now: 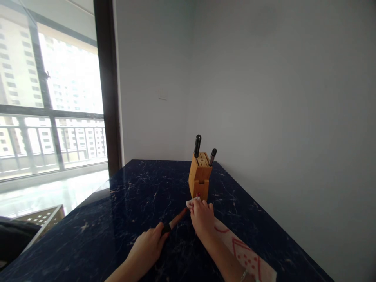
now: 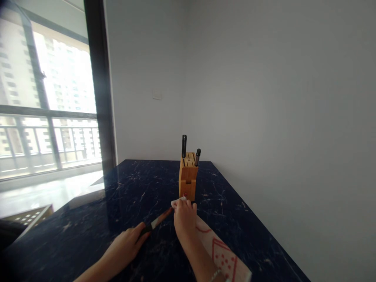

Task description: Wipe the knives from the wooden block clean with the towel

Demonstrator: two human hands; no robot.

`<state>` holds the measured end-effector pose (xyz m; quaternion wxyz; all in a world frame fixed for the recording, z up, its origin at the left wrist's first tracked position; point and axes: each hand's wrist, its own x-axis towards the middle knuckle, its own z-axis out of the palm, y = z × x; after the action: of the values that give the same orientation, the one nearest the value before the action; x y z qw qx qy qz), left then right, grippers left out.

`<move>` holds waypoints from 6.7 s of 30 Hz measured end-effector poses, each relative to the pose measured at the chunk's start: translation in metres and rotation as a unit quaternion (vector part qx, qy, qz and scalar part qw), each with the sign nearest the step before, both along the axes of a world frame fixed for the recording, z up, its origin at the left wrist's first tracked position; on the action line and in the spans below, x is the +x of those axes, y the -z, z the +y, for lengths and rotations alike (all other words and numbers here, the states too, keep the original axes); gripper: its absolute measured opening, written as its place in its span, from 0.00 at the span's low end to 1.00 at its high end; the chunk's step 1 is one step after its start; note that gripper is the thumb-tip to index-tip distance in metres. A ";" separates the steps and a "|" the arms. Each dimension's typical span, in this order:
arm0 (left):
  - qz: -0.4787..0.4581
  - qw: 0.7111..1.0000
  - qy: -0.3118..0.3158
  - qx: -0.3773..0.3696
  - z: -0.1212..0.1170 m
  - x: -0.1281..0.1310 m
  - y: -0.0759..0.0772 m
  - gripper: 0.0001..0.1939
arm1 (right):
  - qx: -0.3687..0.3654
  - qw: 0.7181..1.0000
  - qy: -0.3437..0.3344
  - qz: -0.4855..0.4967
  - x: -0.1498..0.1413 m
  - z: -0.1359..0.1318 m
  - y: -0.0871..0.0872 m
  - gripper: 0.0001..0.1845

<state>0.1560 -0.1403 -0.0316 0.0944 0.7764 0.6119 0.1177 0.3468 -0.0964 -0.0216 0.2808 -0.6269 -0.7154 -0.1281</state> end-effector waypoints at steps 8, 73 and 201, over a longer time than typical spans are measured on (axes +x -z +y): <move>-0.014 1.000 -0.015 0.006 0.002 0.000 0.005 0.12 | 0.005 0.999 -0.031 0.023 -0.006 -0.008 -0.011 0.07; -0.199 0.980 0.003 0.003 0.012 -0.006 0.005 0.15 | -0.003 1.000 -0.011 -0.016 0.015 -0.003 -0.005 0.12; -0.652 0.747 -0.052 -0.124 0.014 0.004 -0.001 0.32 | -0.027 0.999 -0.018 -0.019 0.004 -0.008 -0.003 0.14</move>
<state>0.1604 -0.1266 -0.0311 0.5593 0.4597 0.4500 0.5229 0.3509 -0.1048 -0.0185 0.2522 -0.6186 -0.7351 -0.1157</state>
